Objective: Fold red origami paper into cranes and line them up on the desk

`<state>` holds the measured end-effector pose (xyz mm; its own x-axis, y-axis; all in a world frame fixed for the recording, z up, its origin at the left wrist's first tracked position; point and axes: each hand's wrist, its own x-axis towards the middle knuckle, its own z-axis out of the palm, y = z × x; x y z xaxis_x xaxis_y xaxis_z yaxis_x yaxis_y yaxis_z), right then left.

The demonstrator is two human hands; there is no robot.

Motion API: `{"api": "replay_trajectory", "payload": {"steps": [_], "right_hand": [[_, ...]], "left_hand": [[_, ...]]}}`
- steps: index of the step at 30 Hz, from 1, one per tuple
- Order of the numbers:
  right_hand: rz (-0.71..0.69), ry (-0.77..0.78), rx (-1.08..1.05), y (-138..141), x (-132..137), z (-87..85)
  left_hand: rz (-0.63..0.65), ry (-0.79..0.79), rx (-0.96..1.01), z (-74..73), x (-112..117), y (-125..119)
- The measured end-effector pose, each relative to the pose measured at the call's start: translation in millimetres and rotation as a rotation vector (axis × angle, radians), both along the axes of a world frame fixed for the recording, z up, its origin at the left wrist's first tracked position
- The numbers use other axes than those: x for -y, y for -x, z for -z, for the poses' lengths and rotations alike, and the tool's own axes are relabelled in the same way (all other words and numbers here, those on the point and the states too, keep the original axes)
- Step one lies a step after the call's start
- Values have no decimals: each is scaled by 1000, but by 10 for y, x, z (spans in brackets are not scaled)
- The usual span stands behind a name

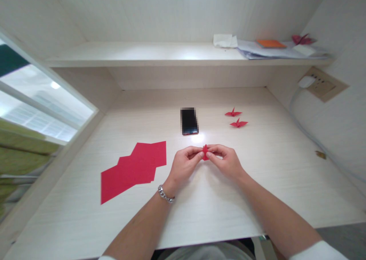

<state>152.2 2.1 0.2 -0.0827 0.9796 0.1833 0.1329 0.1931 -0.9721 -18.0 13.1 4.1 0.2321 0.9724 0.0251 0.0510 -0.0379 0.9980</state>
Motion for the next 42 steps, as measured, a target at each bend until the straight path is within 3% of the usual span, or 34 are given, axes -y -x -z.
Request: {"api": "replay_trajectory", "payload": {"steps": [11,20,25,32,37,42], "right_hand": [[70,35,28,0,-14,16],[55,202,-217,22,-71,87],[33,252,-143,23,-86,99],[46,255,-141,25,-82,64],[16,262,-152,17,-93,98],[70,218,-27,22,-84,136]], "left_hand": [[-20,-7,-32,10,-5,13],[-56,51,106,64,19,-48],[-1,53,48,77,37,-55],[-30,21,-74,12,49,-61],[-8,-7,-100,60,57,-59],[25,-10,-126,88,71,-77]]}}
